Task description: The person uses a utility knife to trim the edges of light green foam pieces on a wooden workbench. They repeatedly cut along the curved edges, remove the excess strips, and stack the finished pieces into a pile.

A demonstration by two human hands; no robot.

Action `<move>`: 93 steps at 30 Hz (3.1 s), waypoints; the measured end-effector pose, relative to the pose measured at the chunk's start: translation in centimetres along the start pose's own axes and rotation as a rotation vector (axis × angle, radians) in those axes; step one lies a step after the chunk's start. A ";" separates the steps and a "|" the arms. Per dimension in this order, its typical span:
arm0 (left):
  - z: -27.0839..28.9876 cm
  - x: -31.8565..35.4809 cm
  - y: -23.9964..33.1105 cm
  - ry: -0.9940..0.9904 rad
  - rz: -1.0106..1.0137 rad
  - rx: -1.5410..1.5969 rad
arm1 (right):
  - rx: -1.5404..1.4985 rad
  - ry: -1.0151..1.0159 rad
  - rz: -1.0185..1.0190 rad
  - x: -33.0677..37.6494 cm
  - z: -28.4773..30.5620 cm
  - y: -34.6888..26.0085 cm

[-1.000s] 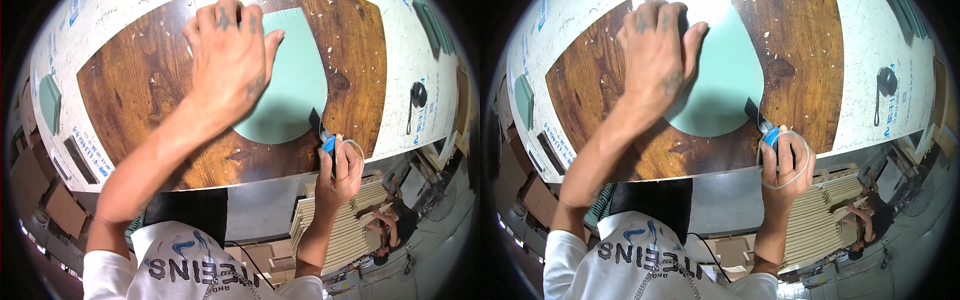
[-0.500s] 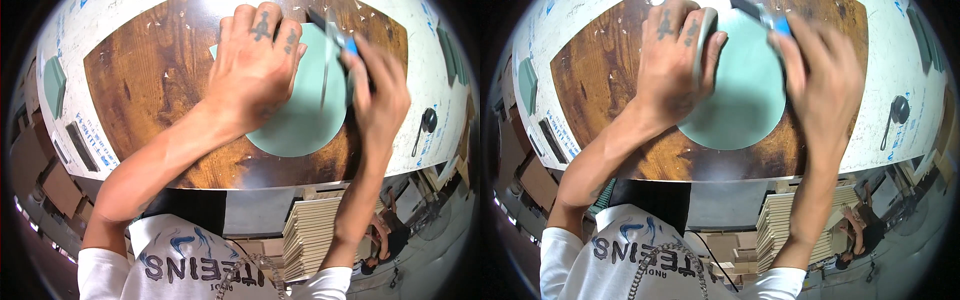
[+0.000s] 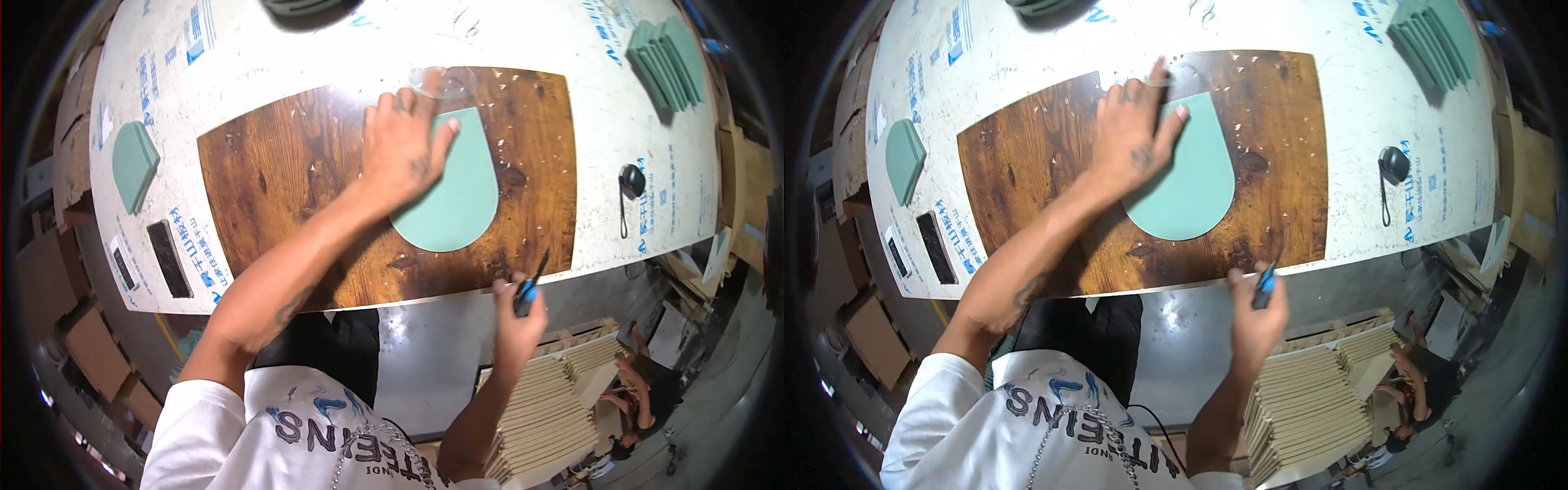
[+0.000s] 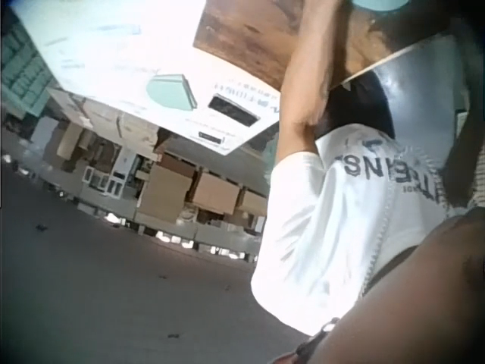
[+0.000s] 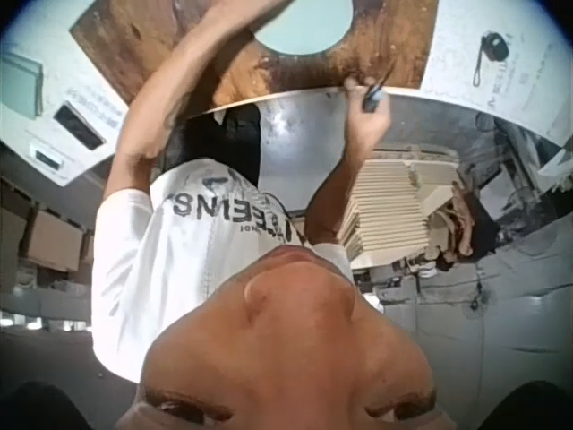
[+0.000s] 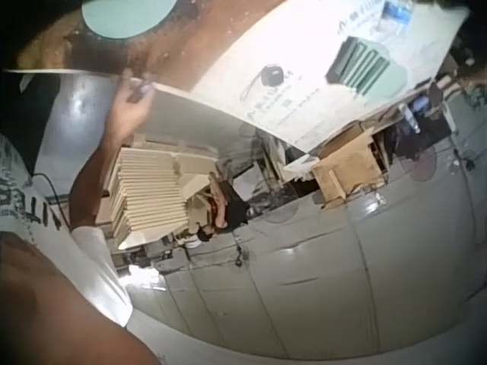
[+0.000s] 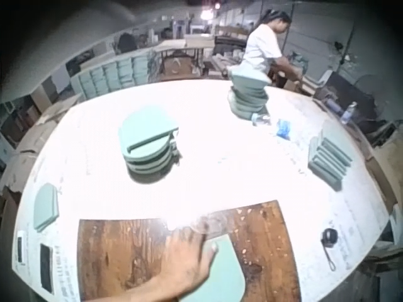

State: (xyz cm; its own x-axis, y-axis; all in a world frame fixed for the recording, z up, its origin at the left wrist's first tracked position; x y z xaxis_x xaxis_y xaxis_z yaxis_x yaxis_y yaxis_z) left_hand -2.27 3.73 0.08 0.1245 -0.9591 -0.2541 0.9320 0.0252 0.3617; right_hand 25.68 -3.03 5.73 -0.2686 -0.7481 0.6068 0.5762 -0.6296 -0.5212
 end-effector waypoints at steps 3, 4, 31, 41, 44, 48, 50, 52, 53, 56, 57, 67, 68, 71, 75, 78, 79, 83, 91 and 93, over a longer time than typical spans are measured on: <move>2.4 -4.3 -5.4 -0.147 0.616 0.908 | -0.081 -0.011 -0.048 3.0 -1.8 5.1; 4.1 -4.5 -5.2 -0.132 0.626 0.964 | -0.142 -0.046 -0.139 3.8 -2.6 6.7; 10.5 18.5 -0.1 -0.893 0.082 0.507 | -0.795 -0.017 -0.198 11.6 -7.4 8.3; 23.5 13.6 -1.3 -0.366 0.610 1.770 | -0.858 -0.227 0.154 19.0 -2.3 -7.9; 27.7 11.3 -0.3 -0.170 0.599 1.887 | -0.825 -0.319 0.284 21.2 -0.1 -11.5; 32.0 8.5 0.6 -0.020 0.436 1.904 | -0.773 -0.460 0.360 22.3 2.6 -14.4; 33.3 7.3 0.9 0.011 0.344 1.913 | -0.806 -0.534 0.393 21.4 3.6 -15.4; 33.8 5.8 2.0 0.042 0.321 1.957 | -0.838 -0.599 0.418 20.1 4.8 -16.4; 33.8 5.0 2.5 0.060 0.310 1.979 | -0.873 -0.672 0.396 19.1 5.2 -17.0; 33.5 2.7 5.0 0.208 0.338 1.980 | -0.943 -0.825 0.318 16.2 7.1 -19.1; 33.3 2.1 5.3 0.233 0.298 2.045 | -0.928 -0.867 0.336 15.2 7.7 -20.0; 32.4 -0.7 10.9 0.550 0.215 2.032 | -0.939 -1.352 0.401 8.0 10.9 -23.9; 32.4 -0.9 11.3 0.561 0.156 2.070 | -0.927 -1.301 0.380 7.9 11.1 -23.9; 32.6 -1.3 12.3 0.600 0.134 2.008 | -0.810 -1.151 0.414 7.9 12.0 -24.7; 32.9 -0.9 12.8 0.621 0.194 1.815 | -0.610 -1.024 0.511 7.6 12.8 -26.1; 33.0 -0.6 13.0 0.665 0.388 1.648 | -0.614 -1.008 0.504 7.4 12.8 -26.5; 33.0 -0.5 12.9 0.675 0.398 1.627 | -0.594 -1.039 0.500 7.2 12.8 -26.7; 32.1 0.1 12.3 0.675 0.453 1.599 | -0.512 -1.169 0.422 6.5 12.7 -27.1; 26.9 -1.4 11.9 0.466 0.607 1.573 | -0.472 -0.691 0.327 -8.7 13.4 -26.7; 25.9 -0.7 10.9 0.437 0.661 1.470 | -0.601 -0.475 0.368 -15.9 15.3 -27.9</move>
State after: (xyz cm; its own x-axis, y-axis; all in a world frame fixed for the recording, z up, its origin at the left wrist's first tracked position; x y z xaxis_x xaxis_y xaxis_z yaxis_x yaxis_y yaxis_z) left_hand -1.01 -2.62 27.48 0.6548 -0.7402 0.1527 -0.3764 -0.1442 0.9152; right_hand 25.70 29.66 19.81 0.2860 -0.8440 0.4537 0.0190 -0.4684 -0.8833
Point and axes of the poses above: each hand's wrist, its own x-axis away from the middle knuckle, its own z-axis out of the back of the hand, y = z × x, the point moved 3 cm from there along -x, towards the middle knuckle, and after that the axes turned 15 degrees about -z, right-handed, at the moved point
